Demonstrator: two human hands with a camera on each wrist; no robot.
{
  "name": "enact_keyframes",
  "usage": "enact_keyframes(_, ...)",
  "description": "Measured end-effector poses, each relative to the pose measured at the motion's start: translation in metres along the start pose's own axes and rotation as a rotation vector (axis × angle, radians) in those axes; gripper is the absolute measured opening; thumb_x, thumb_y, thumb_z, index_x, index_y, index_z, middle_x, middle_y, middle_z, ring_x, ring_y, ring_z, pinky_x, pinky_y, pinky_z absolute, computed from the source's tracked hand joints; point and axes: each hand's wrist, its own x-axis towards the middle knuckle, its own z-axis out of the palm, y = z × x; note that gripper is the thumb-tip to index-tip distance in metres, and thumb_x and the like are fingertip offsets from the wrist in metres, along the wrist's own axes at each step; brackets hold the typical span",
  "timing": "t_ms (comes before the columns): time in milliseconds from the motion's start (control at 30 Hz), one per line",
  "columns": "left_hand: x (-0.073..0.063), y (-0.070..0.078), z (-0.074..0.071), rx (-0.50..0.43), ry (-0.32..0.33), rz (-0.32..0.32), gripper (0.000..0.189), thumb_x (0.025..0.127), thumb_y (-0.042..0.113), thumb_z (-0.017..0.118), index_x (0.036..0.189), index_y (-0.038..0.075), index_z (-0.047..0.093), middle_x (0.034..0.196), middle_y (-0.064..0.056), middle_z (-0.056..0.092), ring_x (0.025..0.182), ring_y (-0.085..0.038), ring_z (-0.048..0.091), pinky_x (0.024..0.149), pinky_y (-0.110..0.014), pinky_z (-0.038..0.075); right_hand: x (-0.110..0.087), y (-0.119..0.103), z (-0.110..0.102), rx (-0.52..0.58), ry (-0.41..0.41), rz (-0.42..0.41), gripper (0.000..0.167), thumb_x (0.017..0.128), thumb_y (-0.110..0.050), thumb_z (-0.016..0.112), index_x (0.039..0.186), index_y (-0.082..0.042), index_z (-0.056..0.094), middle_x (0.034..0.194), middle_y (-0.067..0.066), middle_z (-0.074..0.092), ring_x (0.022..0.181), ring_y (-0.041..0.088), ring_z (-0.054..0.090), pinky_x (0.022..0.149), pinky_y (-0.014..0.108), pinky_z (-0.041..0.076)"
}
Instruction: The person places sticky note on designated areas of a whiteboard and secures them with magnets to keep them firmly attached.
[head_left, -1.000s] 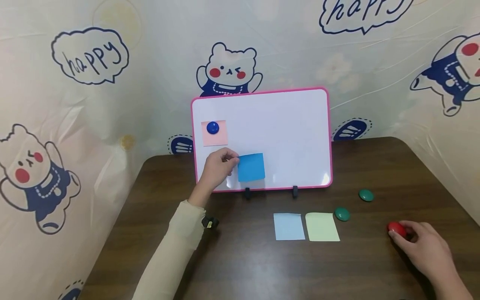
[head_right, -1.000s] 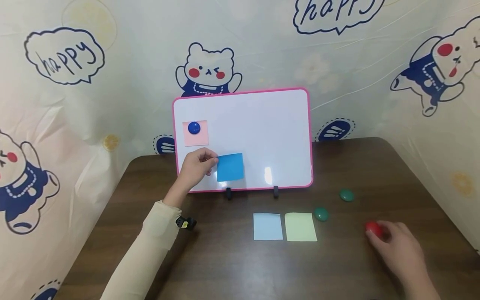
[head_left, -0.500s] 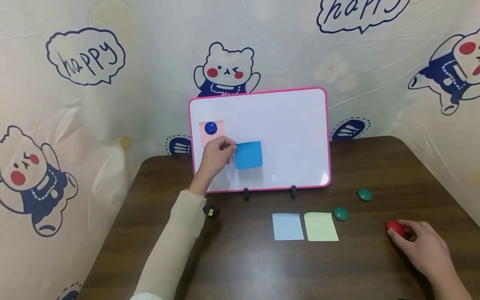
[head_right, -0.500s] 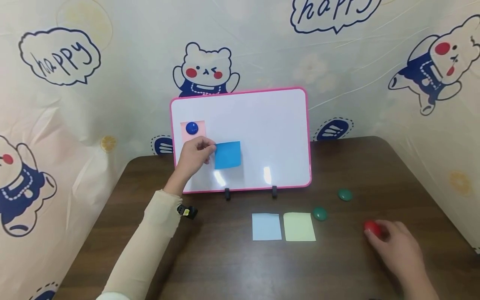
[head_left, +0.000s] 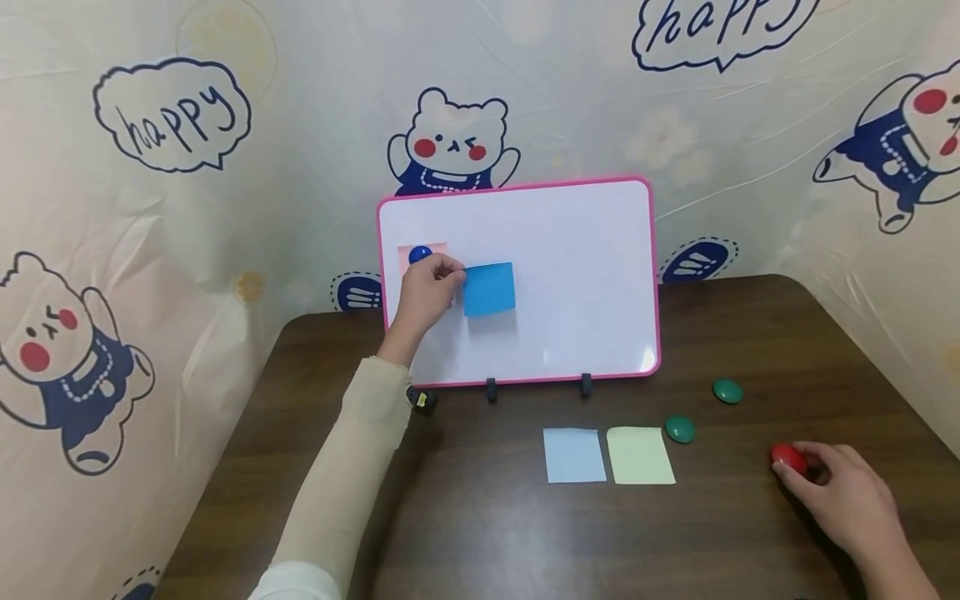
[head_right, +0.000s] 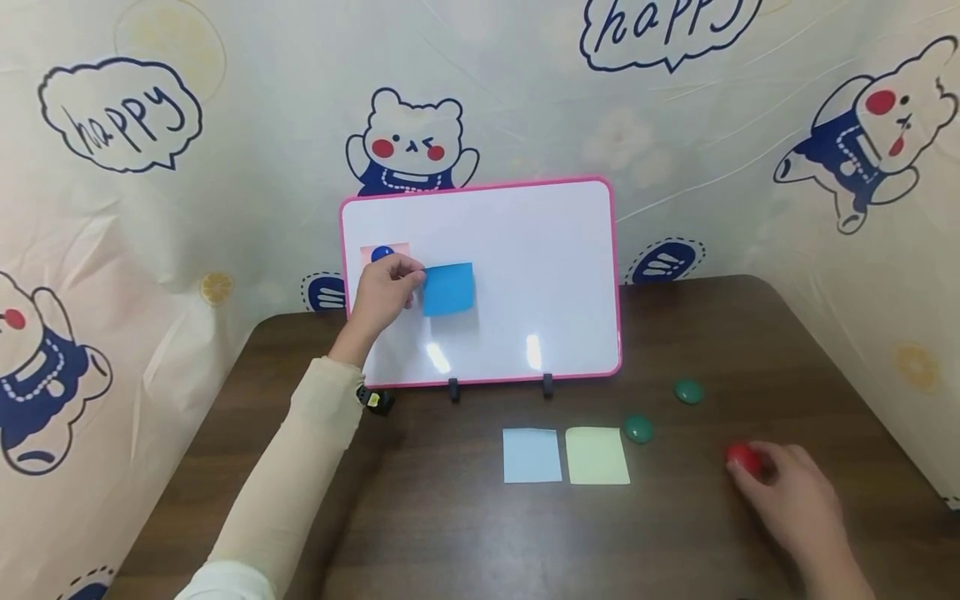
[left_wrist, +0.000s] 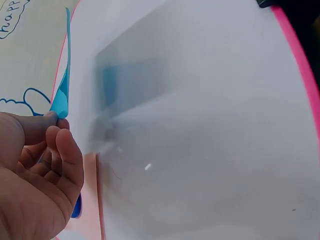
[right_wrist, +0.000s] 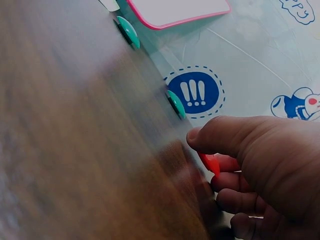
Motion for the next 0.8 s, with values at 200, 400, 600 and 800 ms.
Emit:
enact_keyframes(200, 0.012, 0.004, 0.0, 0.042, 0.021, 0.032, 0.015, 0.102, 0.021, 0.063, 0.109, 0.008, 0.067, 0.101, -0.006, 0.062, 0.089, -0.023, 0.058, 0.078, -0.032, 0.055, 0.0, 0.0, 0.0, -0.003, -0.002, 0.0, 0.048, 0.094, -0.031, 0.072, 0.115, 0.01, 0.061, 0.098, 0.02, 0.056, 0.077, 0.026, 0.053, 0.061, 0.036, 0.036)
enact_keyframes(400, 0.025, 0.004, 0.001, 0.066, 0.046, 0.034, 0.014, 0.101, 0.018, 0.064, 0.108, 0.006, 0.067, 0.102, -0.008, 0.063, 0.094, -0.023, 0.057, 0.084, -0.035, 0.053, 0.0, 0.0, 0.001, 0.005, -0.007, 0.002, 0.048, 0.095, -0.033, 0.071, 0.116, 0.01, 0.061, 0.099, 0.02, 0.056, 0.078, 0.027, 0.053, 0.061, 0.036, 0.037)
enact_keyframes(600, 0.033, 0.004, 0.003, 0.065, 0.049, 0.033, 0.013, 0.102, 0.017, 0.063, 0.107, 0.005, 0.067, 0.102, -0.009, 0.062, 0.096, -0.023, 0.056, 0.086, -0.035, 0.051, -0.001, -0.001, 0.001, 0.006, -0.006, 0.005, 0.048, 0.095, -0.032, 0.071, 0.117, 0.009, 0.061, 0.1, 0.02, 0.056, 0.079, 0.027, 0.053, 0.062, 0.037, 0.037)
enact_keyframes(800, 0.037, 0.007, 0.005, 0.073, 0.063, 0.034, 0.013, 0.103, 0.017, 0.061, 0.106, 0.005, 0.066, 0.101, -0.009, 0.061, 0.096, -0.024, 0.055, 0.084, -0.035, 0.05, -0.001, -0.001, 0.0, 0.005, -0.006, 0.008, 0.049, 0.095, -0.034, 0.071, 0.117, 0.009, 0.062, 0.1, 0.02, 0.056, 0.078, 0.026, 0.053, 0.062, 0.037, 0.037)
